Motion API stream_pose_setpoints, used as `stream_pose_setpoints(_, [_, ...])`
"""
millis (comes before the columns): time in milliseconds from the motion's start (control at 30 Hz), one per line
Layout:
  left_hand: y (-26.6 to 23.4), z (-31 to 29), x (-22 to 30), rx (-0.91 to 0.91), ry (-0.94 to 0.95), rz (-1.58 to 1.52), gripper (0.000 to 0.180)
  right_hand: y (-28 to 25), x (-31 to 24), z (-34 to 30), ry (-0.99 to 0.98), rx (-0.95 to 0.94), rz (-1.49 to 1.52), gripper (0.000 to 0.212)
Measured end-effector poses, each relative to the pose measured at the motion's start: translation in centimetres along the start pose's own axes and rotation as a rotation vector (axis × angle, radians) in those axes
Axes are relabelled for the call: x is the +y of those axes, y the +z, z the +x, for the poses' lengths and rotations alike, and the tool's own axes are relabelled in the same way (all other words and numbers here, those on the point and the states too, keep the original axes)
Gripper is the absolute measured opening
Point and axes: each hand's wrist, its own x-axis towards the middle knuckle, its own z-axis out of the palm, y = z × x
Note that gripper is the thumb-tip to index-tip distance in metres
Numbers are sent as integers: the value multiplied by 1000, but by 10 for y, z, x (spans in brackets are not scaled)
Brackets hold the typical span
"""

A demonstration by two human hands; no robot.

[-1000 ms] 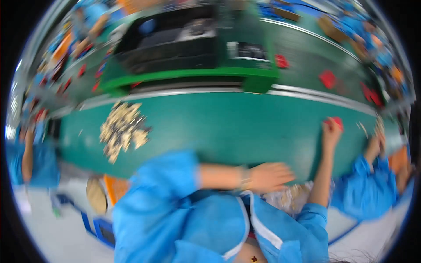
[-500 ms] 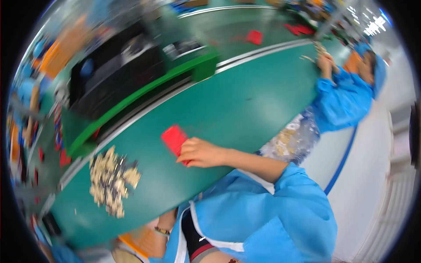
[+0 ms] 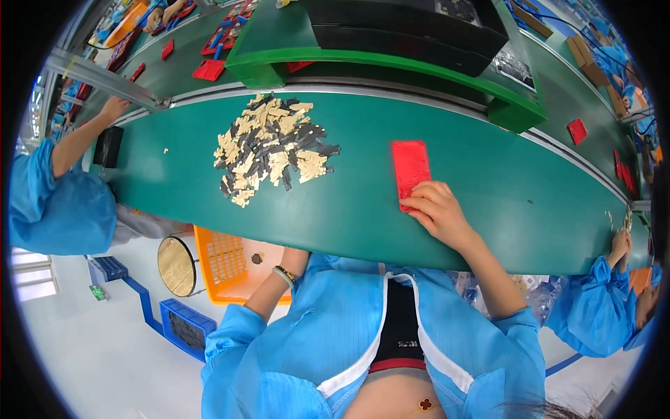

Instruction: The person inserts small electronic components into red plastic device housings by hand on a factory assembly line.

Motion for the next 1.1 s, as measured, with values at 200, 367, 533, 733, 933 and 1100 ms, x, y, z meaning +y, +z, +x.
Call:
stream_pose_setpoints(200, [-141,54,164,-1020,153,-80,24,-1,3,-17,26,30,-8,24])
stream_pose_setpoints(367, [-135,156,143,191,190,-44,16,6,-1,-6,4,15,1,26])
stream_pose_setpoints(533, [-134,191,139,111,314,69,18,13,-15,-1,-9,-7,-25,29])
stream_pose_setpoints(733, [-146,178,142,222,475,133,13,7,-30,2,9,-9,-70,32])
stream_pose_setpoints(933, [-152,157,174,365,622,444,25,-9,-26,10,333,230,237,30])
stream_pose_setpoints(1100, [-128,145,210,630,927,355,20,-11,-34,68,611,143,1051,31])
